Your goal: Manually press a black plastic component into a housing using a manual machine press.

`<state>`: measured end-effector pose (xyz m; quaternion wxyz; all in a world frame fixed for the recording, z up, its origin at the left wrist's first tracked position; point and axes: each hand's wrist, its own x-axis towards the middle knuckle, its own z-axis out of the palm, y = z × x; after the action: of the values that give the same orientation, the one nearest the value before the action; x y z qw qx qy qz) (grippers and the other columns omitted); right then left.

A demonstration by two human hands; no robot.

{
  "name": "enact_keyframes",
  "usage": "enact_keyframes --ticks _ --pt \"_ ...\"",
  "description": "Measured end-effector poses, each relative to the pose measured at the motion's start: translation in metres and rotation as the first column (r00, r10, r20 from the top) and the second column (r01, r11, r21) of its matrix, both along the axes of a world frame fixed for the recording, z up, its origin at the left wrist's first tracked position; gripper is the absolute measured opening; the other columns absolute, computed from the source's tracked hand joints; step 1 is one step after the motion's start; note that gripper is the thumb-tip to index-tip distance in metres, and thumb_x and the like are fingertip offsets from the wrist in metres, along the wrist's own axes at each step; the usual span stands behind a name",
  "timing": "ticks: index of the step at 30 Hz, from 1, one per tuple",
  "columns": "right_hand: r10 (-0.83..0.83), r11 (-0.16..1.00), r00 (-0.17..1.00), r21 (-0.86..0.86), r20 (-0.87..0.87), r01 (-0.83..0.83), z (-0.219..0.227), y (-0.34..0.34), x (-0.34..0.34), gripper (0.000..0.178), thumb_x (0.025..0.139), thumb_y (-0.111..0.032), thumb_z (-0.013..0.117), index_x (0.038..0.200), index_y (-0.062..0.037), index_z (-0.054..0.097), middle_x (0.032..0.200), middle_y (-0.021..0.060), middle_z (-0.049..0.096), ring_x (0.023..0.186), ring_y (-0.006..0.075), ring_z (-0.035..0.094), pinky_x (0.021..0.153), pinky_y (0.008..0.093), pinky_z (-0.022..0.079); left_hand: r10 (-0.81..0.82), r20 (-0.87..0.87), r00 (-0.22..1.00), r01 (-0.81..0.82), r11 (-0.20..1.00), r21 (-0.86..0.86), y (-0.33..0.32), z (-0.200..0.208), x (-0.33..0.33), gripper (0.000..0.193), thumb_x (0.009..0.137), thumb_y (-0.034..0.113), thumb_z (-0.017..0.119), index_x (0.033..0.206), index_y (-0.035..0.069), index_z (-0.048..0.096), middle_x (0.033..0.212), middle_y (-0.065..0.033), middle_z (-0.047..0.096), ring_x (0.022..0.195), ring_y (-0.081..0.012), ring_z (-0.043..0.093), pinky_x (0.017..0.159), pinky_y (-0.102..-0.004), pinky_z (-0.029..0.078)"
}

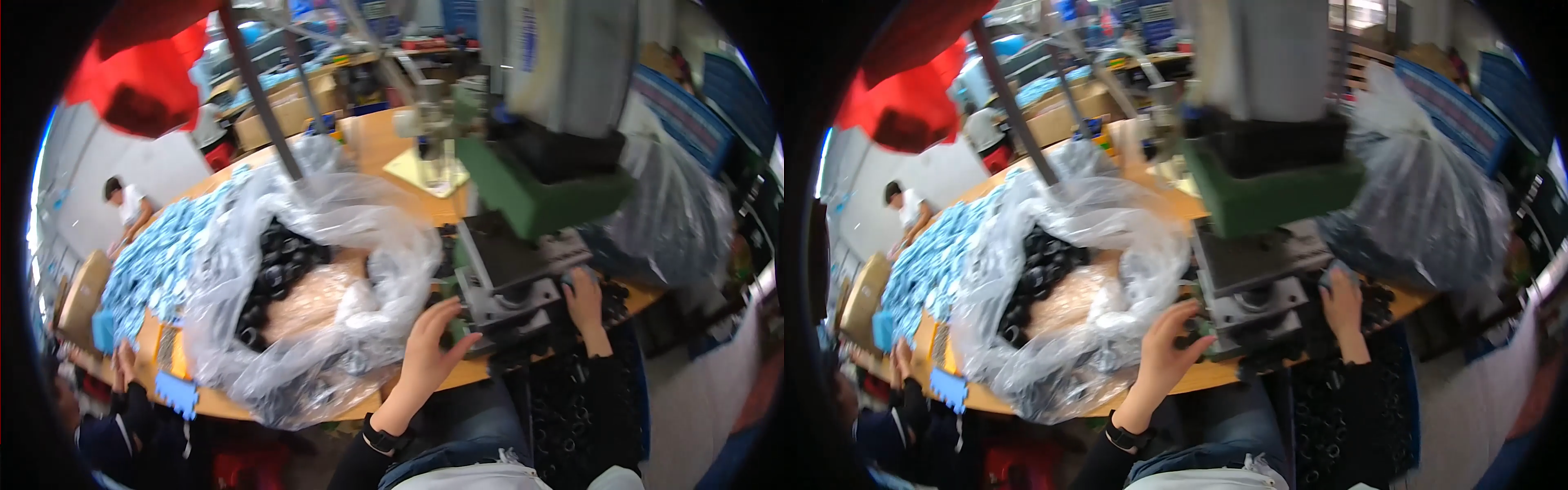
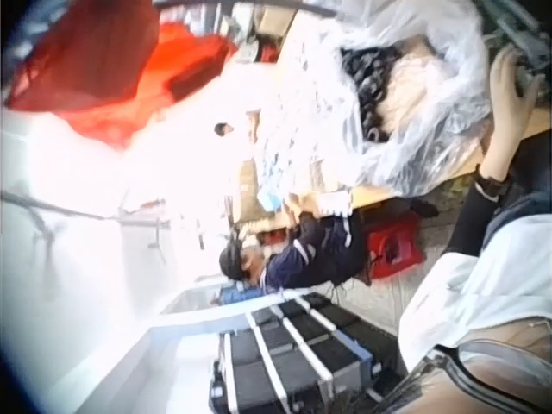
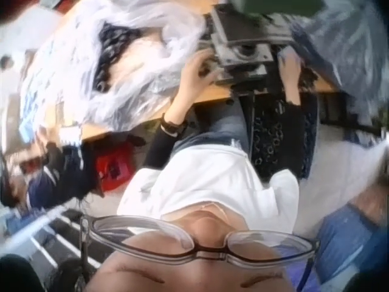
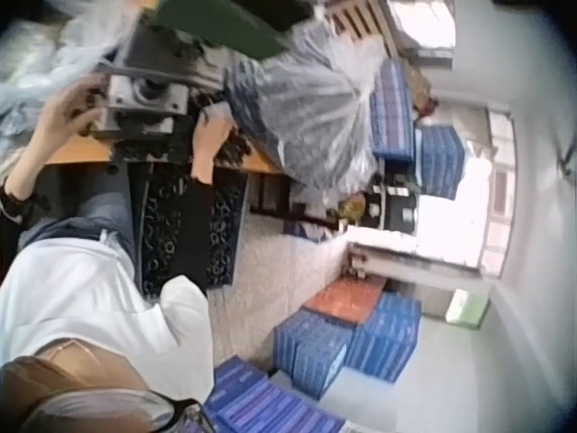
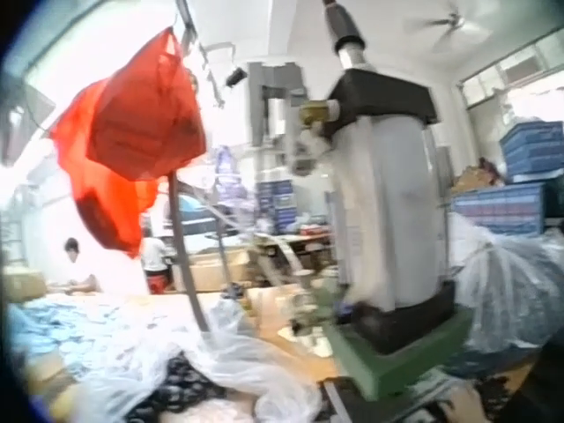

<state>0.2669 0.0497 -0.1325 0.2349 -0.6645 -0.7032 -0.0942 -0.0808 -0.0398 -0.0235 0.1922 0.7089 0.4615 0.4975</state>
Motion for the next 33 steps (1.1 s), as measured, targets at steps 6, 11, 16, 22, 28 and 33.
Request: enact_keyframes --ticks 6,11,16,22,28,33 --pt "-0.156 0.964 0.988 -0.217 0.016 0.156 -0.003 -0.003 0.019 0.05 0.093 -0.033 0.046 0.133 -0.003 0.04 0.139 0.0111 0.039 0.132 0.0267 0.031 0.108 0.0441 0.02 0.27 -0.024 0.963 -0.267 0.961 0.072 0.016 -0.023 -0.081 0.021 0.077 0.009 0.067 0.095 0.001 0.061 0.097 -0.0142 0.064 0.089 -0.031 0.061 0.077 -0.0359 0.048" --pt "-0.123 0.946 0.989 -0.311 -0.082 0.092 0.03 -0.033 -0.015 0.055 0.093 -0.037 0.046 0.137 -0.0043 0.036 0.144 0.0112 0.031 0.135 0.0282 0.025 0.11 0.0457 0.014 0.604 -0.285 0.744 -0.545 0.796 0.264 0.089 -0.05 -0.204 0.028 0.074 0.009 0.063 0.099 0.001 0.055 0.098 -0.018 0.058 0.093 -0.0361 0.055 0.079 -0.0419 0.045" --pt "0.07 0.996 0.864 -0.009 -0.498 -0.085 0.05 -0.078 -0.038 0.043 0.092 -0.024 0.053 0.129 -0.004 0.045 0.136 0.0145 0.04 0.128 0.0312 0.035 0.104 0.0424 0.028 0.654 -0.653 0.381 -0.575 0.721 0.386 0.141 -0.064 -0.273 0.009 0.068 0.004 0.057 0.077 0.005 0.056 0.083 -0.0102 0.056 0.083 -0.0299 0.054 0.069 -0.0399 0.045" --pt "0.32 0.947 0.657 0.202 -0.682 -0.252 0.107 -0.088 -0.085 0.036 0.086 -0.012 0.057 0.12 0.0002 0.051 0.125 0.0129 0.049 0.118 0.0262 0.045 0.1 0.0353 0.032 0.623 -0.592 0.511 -0.607 0.749 0.265 0.144 -0.068 -0.249 0.026 0.062 0.017 0.074 0.079 0.003 0.061 0.082 -0.0117 0.057 0.084 -0.0319 0.054 0.072 -0.0405 0.045" --pt "0.482 0.84 0.171 0.397 -0.86 -0.371 0.114 -0.043 -0.133 0.031 0.077 -0.001 0.066 0.104 0.0 0.051 0.081 0.0048 0.061 0.071 0.0113 0.058 0.061 0.024 0.044 0.345 0.664 0.664 -0.039 0.902 -0.43 0.08 -0.034 -0.194 0.025 0.089 0.017 0.058 0.105 -0.001 0.055 0.102 -0.0102 0.06 0.092 -0.0242 0.061 0.078 -0.035 0.051" --pt "0.421 0.884 0.343 0.295 -0.84 -0.363 0.115 -0.029 -0.142 0.035 0.075 -0.005 0.062 0.109 0.0008 0.052 0.096 0.0045 0.058 0.076 0.01 0.054 0.064 0.0259 0.043 0.15 0.933 0.327 0.461 0.836 -0.296 0.005 0.006 -0.139 0.027 0.094 0.014 0.046 0.115 -0.003 0.045 0.117 -0.0173 0.054 0.116 -0.0368 0.05 0.095 -0.0412 0.046"
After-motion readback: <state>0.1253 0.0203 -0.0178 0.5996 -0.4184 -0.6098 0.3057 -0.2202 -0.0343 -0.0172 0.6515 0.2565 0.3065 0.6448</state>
